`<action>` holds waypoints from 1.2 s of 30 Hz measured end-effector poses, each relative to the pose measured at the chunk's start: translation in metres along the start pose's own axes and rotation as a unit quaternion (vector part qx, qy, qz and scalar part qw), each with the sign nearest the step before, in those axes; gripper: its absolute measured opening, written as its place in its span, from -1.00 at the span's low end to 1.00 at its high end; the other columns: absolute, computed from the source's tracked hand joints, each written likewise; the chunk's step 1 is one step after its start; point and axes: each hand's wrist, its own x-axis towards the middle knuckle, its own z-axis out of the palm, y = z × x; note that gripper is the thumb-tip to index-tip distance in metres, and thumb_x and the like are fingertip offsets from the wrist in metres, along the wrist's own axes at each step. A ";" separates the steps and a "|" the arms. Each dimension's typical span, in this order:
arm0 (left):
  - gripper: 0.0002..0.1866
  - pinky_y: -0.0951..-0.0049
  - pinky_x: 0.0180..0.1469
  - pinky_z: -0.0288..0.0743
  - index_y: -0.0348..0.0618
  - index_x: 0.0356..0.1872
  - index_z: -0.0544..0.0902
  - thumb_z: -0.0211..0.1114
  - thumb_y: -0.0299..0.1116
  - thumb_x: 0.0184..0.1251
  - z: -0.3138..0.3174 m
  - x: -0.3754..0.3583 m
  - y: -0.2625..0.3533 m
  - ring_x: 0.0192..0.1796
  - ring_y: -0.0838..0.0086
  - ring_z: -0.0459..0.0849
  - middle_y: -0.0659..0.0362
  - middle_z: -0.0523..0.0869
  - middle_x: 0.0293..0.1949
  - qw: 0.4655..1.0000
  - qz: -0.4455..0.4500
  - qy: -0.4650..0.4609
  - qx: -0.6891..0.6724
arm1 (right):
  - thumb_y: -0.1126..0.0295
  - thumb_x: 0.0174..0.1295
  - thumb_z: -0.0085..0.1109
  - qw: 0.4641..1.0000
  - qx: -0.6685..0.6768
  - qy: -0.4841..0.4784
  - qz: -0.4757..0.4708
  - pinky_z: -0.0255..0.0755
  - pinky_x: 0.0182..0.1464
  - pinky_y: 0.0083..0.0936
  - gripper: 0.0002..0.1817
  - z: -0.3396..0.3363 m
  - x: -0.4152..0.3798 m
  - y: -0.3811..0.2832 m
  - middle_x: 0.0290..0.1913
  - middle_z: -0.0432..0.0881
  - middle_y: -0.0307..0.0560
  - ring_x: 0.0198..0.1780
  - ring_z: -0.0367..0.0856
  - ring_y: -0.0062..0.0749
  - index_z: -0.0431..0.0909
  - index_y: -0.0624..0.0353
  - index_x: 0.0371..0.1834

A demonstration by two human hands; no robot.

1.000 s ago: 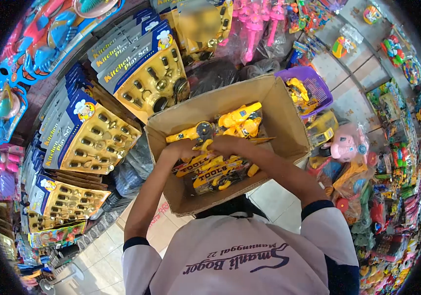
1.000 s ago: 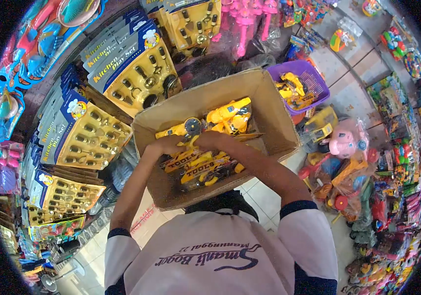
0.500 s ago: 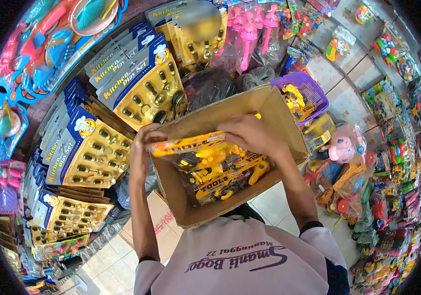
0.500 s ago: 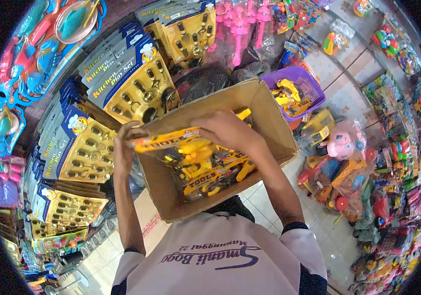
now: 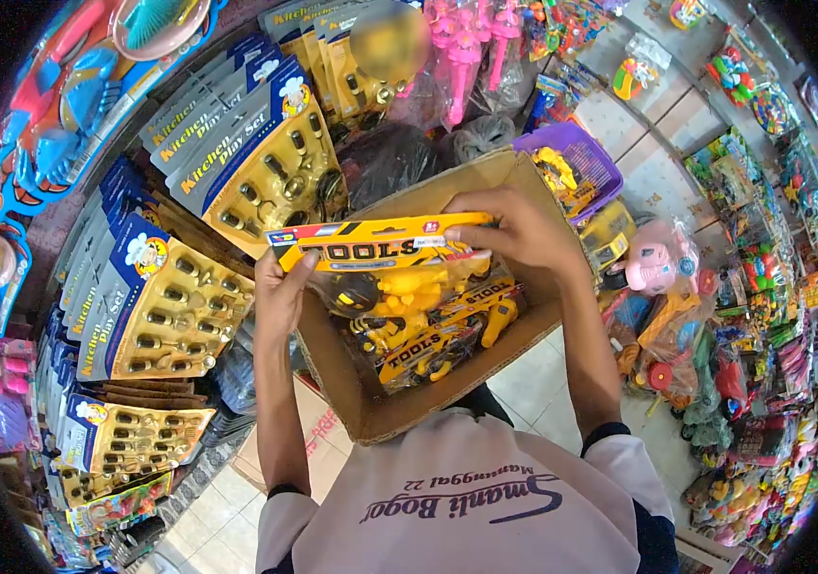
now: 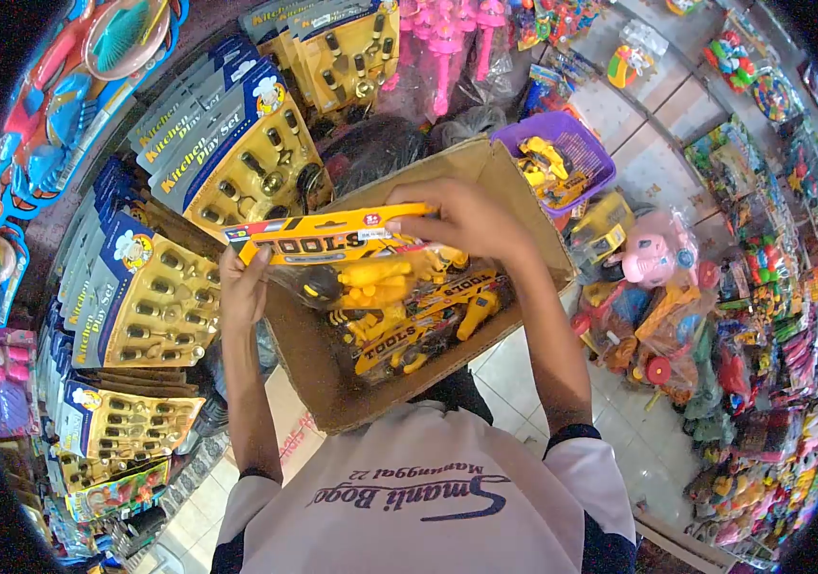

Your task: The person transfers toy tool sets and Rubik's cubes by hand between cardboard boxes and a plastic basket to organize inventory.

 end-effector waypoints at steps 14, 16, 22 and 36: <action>-0.69 0.28 -0.01 0.61 -0.31 0.07 0.44 0.16 -0.41 0.37 0.001 0.017 0.007 -0.02 0.43 0.61 0.11 0.61 -0.04 0.999 0.012 0.039 0.035 | -0.03 0.01 0.31 0.836 -0.153 -0.454 0.267 0.40 0.10 -0.24 -0.27 0.119 -0.052 0.203 0.10 0.51 0.07 0.16 0.47 -0.21 0.37 0.16 0.20; -0.68 0.21 0.00 0.61 -0.31 0.10 0.42 0.14 -0.42 0.38 0.004 0.016 0.003 -0.01 0.40 0.60 0.11 0.60 -0.03 0.998 0.008 0.049 0.034 | 0.00 -0.03 0.36 0.834 -0.167 -0.455 0.264 0.43 0.05 -0.24 -0.25 0.126 -0.053 0.190 0.06 0.54 0.07 0.12 0.50 -0.18 0.37 0.16 0.20; -0.70 0.30 -0.03 0.63 -0.34 0.09 0.41 0.09 -0.42 0.41 0.014 0.014 -0.008 -0.03 0.39 0.63 0.07 0.60 -0.02 0.998 -0.003 0.061 0.004 | 0.22 0.04 0.28 0.845 -0.287 -0.431 0.132 0.46 -0.02 -0.17 -0.44 0.153 -0.065 0.185 -0.09 0.61 0.10 -0.01 0.57 -0.03 0.43 0.11 0.14; -0.53 0.33 -0.01 0.61 -0.26 0.30 0.17 0.03 -0.41 0.44 0.026 0.025 -0.018 0.05 0.38 0.58 0.08 0.50 0.09 1.000 -0.005 0.004 0.002 | 0.37 0.22 0.04 0.951 -0.163 -0.145 0.217 0.41 0.02 -0.25 -0.65 0.036 -0.087 0.110 -0.08 0.61 0.12 -0.04 0.56 0.00 0.49 0.11 0.09</action>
